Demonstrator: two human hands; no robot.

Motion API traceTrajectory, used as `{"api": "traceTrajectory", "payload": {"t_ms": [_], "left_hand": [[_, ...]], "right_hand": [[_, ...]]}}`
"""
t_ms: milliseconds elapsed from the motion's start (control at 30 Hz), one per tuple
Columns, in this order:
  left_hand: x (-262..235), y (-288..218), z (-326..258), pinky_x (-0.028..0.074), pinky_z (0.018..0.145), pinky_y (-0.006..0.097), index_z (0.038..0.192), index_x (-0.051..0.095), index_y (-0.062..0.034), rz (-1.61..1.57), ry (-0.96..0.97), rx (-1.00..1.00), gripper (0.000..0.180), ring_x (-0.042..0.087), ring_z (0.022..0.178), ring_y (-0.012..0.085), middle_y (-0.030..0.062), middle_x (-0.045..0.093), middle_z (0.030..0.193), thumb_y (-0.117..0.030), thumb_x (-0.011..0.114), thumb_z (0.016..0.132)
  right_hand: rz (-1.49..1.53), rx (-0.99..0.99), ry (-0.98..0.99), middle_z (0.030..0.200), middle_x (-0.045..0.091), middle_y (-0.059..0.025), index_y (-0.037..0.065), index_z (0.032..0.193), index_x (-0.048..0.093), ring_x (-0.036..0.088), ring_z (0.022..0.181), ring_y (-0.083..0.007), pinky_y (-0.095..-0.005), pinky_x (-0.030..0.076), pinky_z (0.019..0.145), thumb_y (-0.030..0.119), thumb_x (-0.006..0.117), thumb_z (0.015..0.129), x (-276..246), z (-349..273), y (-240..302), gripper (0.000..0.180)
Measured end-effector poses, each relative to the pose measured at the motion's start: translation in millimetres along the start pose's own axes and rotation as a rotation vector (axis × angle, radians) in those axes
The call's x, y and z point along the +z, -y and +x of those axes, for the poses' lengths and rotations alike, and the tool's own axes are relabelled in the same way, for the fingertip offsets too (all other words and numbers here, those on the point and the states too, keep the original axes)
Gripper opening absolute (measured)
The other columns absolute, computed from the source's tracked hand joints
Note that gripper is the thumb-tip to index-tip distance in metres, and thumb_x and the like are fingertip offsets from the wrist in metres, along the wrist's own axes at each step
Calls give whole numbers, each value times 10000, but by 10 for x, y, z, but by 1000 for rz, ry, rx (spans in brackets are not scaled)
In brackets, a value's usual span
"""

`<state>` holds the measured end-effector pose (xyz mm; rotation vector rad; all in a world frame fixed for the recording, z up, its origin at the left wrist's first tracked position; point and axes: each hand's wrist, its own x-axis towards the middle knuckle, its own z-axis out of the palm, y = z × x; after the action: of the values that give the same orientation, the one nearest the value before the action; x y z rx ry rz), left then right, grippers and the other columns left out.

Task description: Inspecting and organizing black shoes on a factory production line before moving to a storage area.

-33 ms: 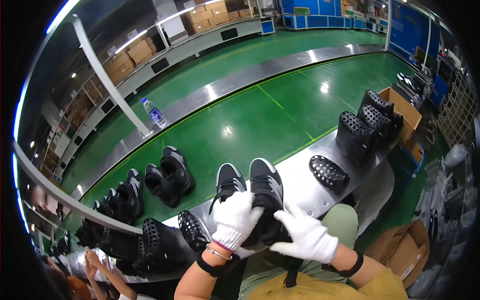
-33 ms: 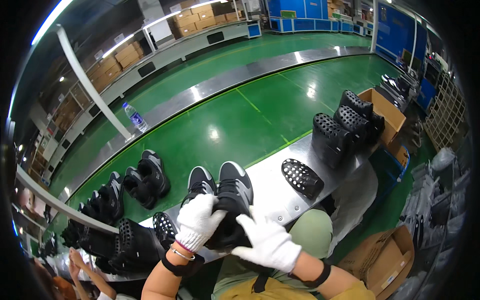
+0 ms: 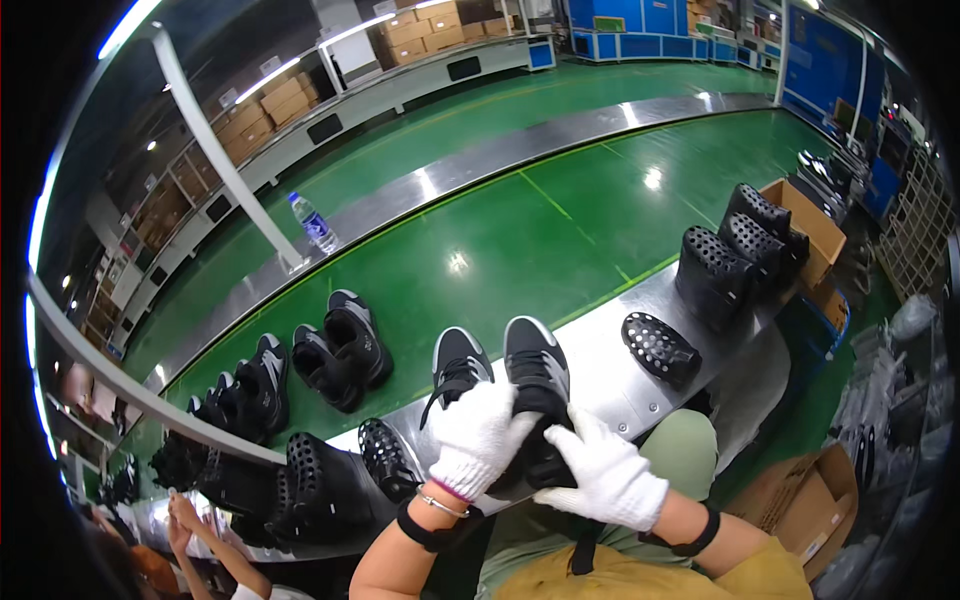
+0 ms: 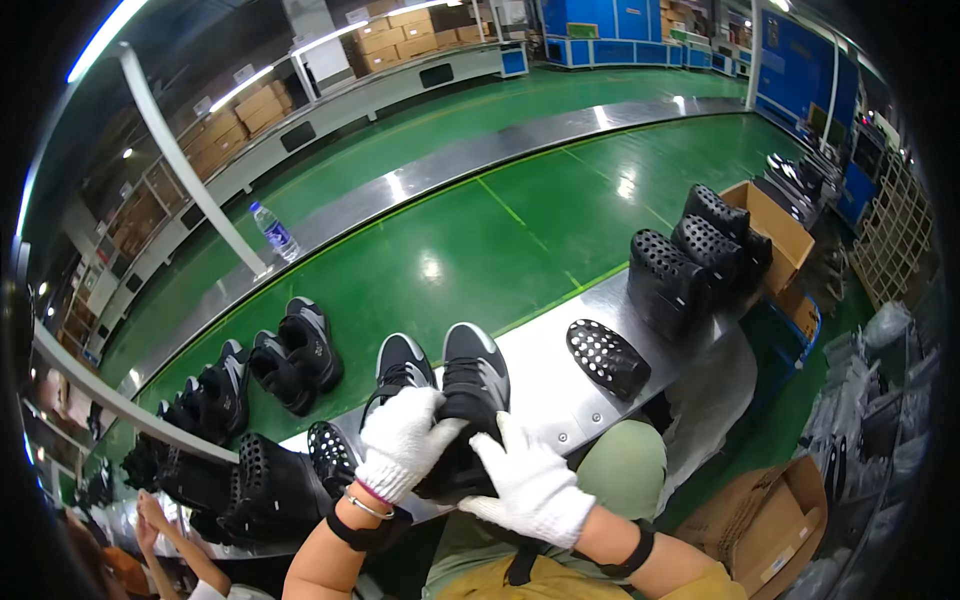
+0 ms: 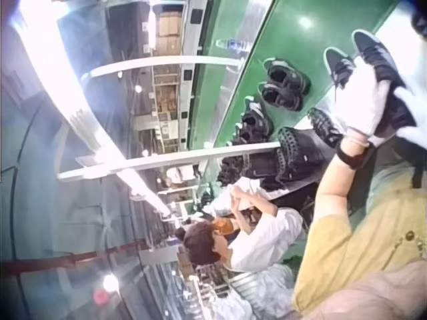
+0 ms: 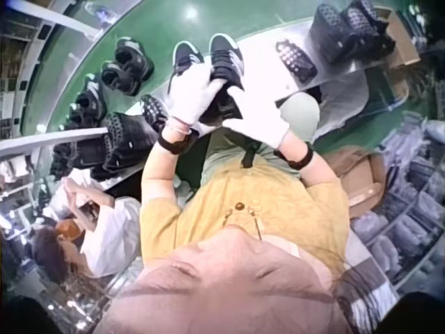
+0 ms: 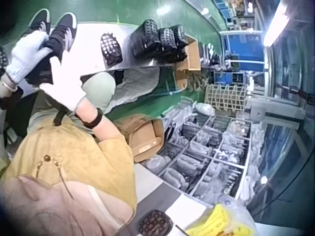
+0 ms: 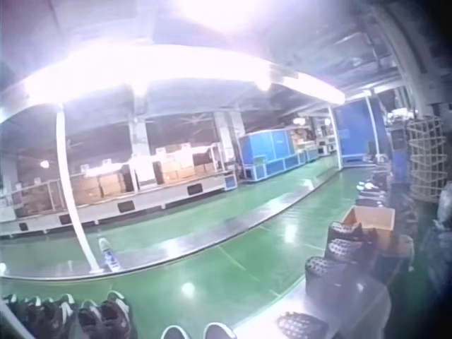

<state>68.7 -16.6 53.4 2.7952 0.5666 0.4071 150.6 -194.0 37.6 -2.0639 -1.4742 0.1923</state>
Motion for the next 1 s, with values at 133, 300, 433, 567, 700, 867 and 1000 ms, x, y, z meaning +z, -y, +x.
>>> {"api": "traceTrajectory", "payload": {"t_ms": [133,300,433,567,700,867,1000], "left_hand": [[-85,-13,-291,496,624,378,994,638,-37,-144,-291,165,323,619,715,312,129,614,788,-221,768,763],[-96,235,-1078,498,814,432,1156,585,5,-68,-616,-31,471,614,903,380,186,628,1013,-81,769,731],[121,656,-1566,419,993,489,1313,447,51,129,-653,-336,734,521,1138,411,239,524,1254,-114,780,679],[442,1040,-1777,381,1036,505,1342,407,53,51,-565,-541,733,470,1196,432,245,492,1292,-197,738,737],[635,1252,-1807,392,1033,473,1316,439,27,24,-525,-623,544,475,1218,404,230,507,1301,-164,631,844],[506,1187,-1882,426,1011,432,1282,500,12,-172,-488,-676,489,530,1164,379,223,541,1258,-40,604,807],[344,931,-1933,434,1009,364,1324,458,40,-961,-838,-816,452,549,1165,262,218,530,1295,-40,534,886]], "right_hand": [[-24,155,61,1032,585,-244,32,929,590,608,891,-392,-460,512,773,374,770,715,158,255,-69,442],[-42,136,-82,1109,608,-203,17,954,614,623,955,-363,-400,516,840,153,824,642,-33,499,-250,400],[-205,-192,-445,1108,595,-231,-15,1037,571,593,994,-417,-445,489,871,-10,722,669,-18,498,416,399],[340,-447,-106,1032,623,-193,13,1061,611,639,889,-377,-419,539,742,-59,694,664,694,465,1250,411],[-92,-363,-12,1135,559,-252,140,1272,506,611,934,-410,-477,512,808,103,526,865,1628,849,1446,409],[-185,-247,217,1071,593,-275,88,1262,496,634,886,-411,-503,521,766,139,516,875,1906,1077,1392,390],[-136,-199,168,920,567,-214,57,1192,519,645,684,-361,-445,541,603,104,598,816,1436,718,1387,386]]}}
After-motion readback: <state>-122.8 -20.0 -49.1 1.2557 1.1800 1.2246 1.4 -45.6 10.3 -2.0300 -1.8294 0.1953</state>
